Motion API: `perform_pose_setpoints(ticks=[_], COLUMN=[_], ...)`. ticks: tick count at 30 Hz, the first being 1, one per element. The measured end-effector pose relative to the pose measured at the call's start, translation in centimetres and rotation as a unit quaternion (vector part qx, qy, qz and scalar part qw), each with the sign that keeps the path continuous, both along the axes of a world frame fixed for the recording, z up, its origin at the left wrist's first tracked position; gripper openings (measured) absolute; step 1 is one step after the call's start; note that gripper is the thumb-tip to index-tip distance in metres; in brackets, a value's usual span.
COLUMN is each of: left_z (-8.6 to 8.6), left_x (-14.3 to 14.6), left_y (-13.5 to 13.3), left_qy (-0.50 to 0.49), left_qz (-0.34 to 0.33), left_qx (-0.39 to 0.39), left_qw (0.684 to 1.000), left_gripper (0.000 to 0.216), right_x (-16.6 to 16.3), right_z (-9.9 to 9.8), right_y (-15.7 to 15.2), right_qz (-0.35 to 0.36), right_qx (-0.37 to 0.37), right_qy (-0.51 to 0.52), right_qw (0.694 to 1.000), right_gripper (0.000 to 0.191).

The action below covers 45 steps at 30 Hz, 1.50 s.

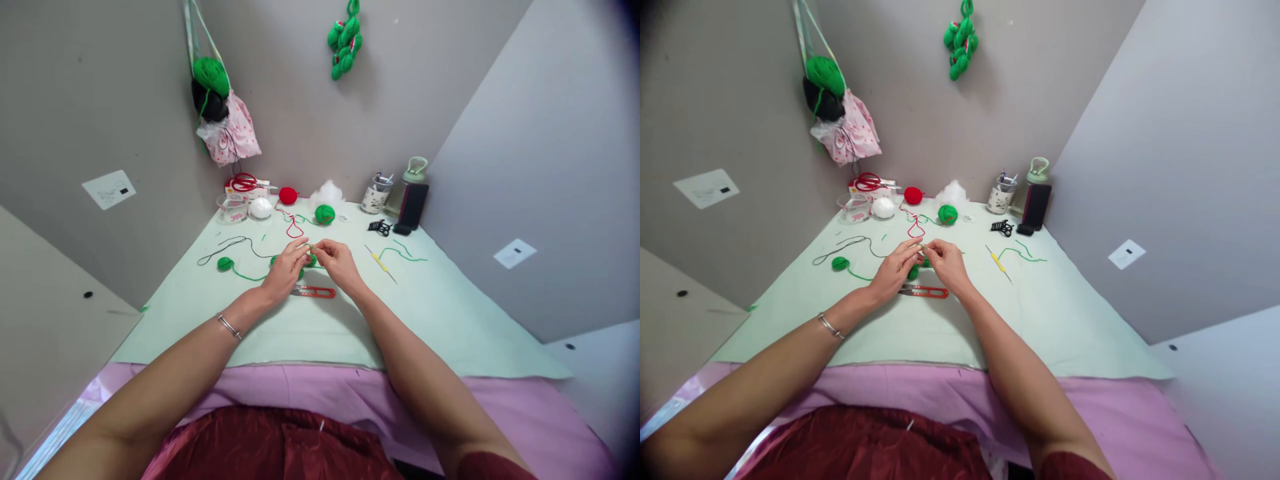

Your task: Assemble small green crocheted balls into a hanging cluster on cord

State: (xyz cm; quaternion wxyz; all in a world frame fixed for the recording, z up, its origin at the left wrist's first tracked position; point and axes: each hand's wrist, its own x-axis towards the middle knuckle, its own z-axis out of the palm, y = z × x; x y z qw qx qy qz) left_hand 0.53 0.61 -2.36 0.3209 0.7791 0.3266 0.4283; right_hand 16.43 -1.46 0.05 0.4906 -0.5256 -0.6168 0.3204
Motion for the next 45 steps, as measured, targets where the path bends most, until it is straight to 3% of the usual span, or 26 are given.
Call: perform_pose_setpoints(ticks=[5, 9, 26, 39, 45], left_z=[0.25, 0.23, 0.22, 0.19, 0.58], left_x=[-0.08, -0.09, -0.29, -0.51, -0.83], left_y=[-0.11, -0.09, 0.21, 0.42, 0.78], left_qy=[0.011, 0.011, 0.046, 0.019, -0.024], left_qz=[0.003, 0.006, 0.01, 0.002, 0.011], left_qx=[0.007, 0.002, 0.011, 0.007, -0.035], left_qw=[1.0, 1.0, 0.999, 1.0, 0.999], left_gripper=[0.034, 0.034, 0.034, 0.031, 0.028], right_x=[0.12, 0.33, 0.31, 0.54, 0.12], right_z=[-0.12, -0.32, -0.18, -0.07, 0.26], right_y=[0.02, 0.18, 0.15, -0.03, -0.32], right_qz=[0.029, 0.006, 0.031, 0.039, 0.034], right_qx=[0.003, 0.0, -0.032, -0.046, -0.022], right_qy=[0.0, -0.014, 0.015, 0.032, 0.04], right_qw=[1.0, 1.0, 0.999, 0.998, 0.998], right_gripper=[0.022, 0.023, 0.024, 0.024, 0.024])
